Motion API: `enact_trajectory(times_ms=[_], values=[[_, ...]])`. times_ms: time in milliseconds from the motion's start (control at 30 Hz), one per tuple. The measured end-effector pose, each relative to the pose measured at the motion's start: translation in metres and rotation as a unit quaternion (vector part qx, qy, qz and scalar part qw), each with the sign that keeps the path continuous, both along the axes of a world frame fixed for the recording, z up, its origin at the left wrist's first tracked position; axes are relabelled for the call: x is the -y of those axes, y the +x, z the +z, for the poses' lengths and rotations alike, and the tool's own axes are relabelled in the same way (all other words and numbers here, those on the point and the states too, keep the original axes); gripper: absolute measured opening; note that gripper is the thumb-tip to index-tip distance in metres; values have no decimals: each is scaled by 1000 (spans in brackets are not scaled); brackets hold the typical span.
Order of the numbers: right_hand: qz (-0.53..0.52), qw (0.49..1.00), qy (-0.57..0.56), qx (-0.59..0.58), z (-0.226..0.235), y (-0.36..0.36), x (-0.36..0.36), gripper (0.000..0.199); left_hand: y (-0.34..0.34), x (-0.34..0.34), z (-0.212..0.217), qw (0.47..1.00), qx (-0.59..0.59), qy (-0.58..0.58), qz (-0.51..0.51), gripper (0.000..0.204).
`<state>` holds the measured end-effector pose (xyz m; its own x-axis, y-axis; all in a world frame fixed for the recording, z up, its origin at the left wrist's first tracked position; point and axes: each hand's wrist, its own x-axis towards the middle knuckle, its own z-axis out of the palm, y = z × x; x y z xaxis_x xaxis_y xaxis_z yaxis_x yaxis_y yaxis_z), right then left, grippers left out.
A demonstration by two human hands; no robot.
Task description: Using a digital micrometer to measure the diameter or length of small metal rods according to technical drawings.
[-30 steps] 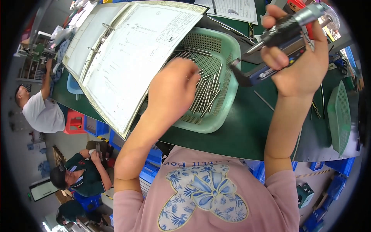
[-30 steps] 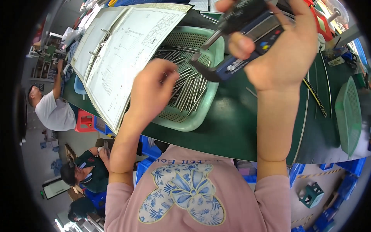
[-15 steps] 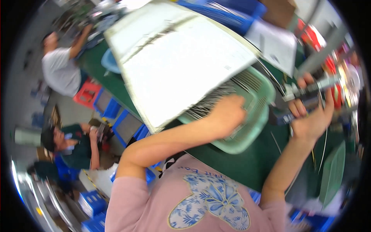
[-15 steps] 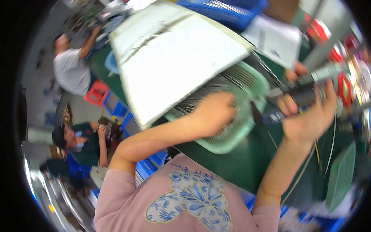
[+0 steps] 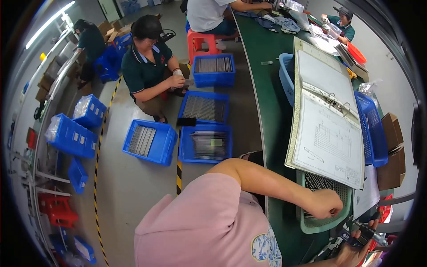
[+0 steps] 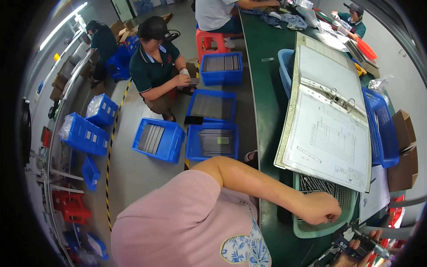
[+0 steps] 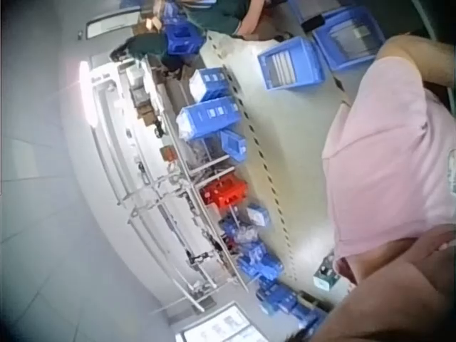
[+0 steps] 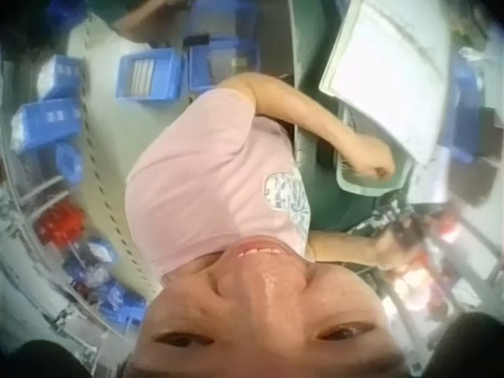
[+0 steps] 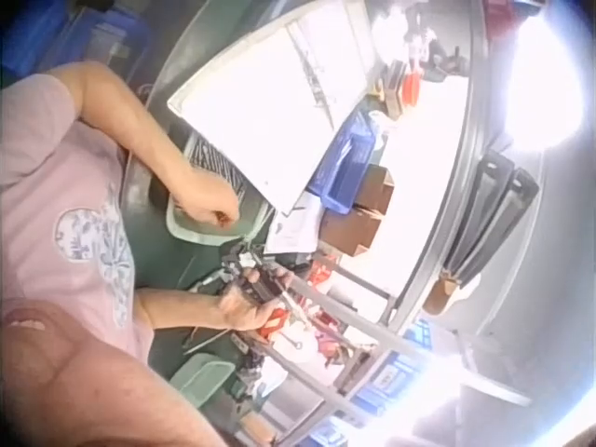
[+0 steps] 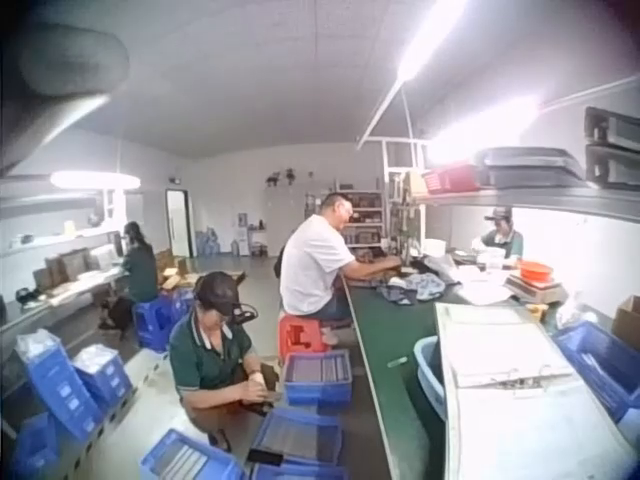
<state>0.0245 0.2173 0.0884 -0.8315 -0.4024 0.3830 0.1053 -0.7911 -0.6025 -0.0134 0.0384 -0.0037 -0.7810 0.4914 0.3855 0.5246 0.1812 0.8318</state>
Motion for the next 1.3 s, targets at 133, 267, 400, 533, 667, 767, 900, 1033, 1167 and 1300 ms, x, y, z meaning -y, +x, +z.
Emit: enact_trajectory(times_ms=[133, 267, 400, 533, 667, 767, 900, 1033, 1167, 1300], values=[[-203, 968, 143, 41, -14, 8, -21, 44, 7, 3, 26, 979, -102, 176, -13, 10], [-20, 995, 36, 95, -23, -17, 11, 55, 9, 28, 41, 966, 108, 228, -47, 24], [-66, 983, 28, 169, -21, -16, 31, 59, 3, 44, 32, 973, 3, 202, -108, 17], [-85, 975, 17, 203, -21, -14, 42, 60, 6, 46, 35, 968, -20, 208, -136, 13], [-38, 978, 8, 205, -25, -13, 33, 61, 9, 37, 33, 968, -28, 202, -143, 13], [-25, 977, 8, 210, -28, -14, 33, 60, 7, 36, 32, 967, -47, 193, -156, 14], [-23, 975, 13, 220, -29, -14, 35, 58, 7, 37, 33, 967, -55, 190, -158, 15], [-27, 975, 12, 219, -32, -16, 35, 56, 5, 39, 32, 969, -57, 184, -154, 15], [-26, 974, 18, 226, -32, -18, 35, 55, 3, 40, 32, 970, -90, 168, -151, 15], [-28, 973, 9, 228, -33, -19, 35, 55, 3, 40, 29, 971, -81, 180, -135, 15]])
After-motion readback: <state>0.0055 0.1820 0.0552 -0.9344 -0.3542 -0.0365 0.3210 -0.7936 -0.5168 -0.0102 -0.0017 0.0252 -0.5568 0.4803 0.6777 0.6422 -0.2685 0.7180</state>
